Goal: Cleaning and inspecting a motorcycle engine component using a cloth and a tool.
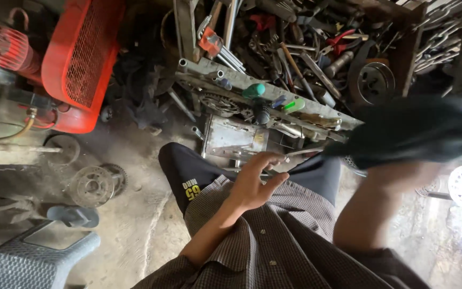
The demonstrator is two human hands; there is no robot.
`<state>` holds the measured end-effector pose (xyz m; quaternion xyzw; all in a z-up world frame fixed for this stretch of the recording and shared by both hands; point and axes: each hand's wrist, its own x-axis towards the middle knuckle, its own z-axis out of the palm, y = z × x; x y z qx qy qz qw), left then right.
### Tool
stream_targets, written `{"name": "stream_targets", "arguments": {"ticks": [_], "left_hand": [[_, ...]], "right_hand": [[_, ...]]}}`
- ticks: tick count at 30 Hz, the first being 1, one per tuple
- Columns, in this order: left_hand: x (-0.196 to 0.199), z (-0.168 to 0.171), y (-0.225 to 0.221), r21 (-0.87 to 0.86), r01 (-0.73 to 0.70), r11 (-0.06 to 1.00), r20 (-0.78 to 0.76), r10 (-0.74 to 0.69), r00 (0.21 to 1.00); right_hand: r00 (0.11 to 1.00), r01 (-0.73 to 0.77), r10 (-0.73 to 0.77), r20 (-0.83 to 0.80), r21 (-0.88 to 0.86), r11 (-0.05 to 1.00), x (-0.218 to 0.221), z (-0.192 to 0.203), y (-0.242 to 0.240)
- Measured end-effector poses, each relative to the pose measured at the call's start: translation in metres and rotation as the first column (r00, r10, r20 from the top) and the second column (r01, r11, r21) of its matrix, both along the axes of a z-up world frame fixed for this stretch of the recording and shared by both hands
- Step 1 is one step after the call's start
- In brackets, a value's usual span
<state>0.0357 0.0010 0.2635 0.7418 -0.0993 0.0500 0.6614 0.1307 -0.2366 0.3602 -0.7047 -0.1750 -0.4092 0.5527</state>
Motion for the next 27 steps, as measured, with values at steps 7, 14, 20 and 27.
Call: {"name": "stream_targets", "arguments": {"ticks": [7, 14, 20, 27], "left_hand": [[0.000, -0.056, 0.023, -0.119, -0.150, 0.981, 0.109, 0.163, 0.981], [0.004, -0.056, 0.075, -0.245, -0.005, 0.969, 0.015, 0.009, 1.000], [0.004, -0.102, 0.088, -0.389, -0.236, 0.891, -0.039, 0.240, 0.970], [0.001, -0.100, 0.081, -0.355, -0.558, 0.750, -0.156, 0.541, 0.826]], "right_hand": [[0.729, -0.383, 0.047, -0.683, -0.350, 0.855, -0.020, -0.113, 0.041], [0.183, -0.780, 0.594, -0.783, 0.252, 0.572, -0.020, -0.198, 0.090], [0.000, -0.791, 0.612, -0.791, 0.375, 0.484, -0.031, -0.189, 0.110], [0.567, -0.786, 0.446, -0.692, -0.291, 0.546, -0.041, -0.158, 0.133]]}}
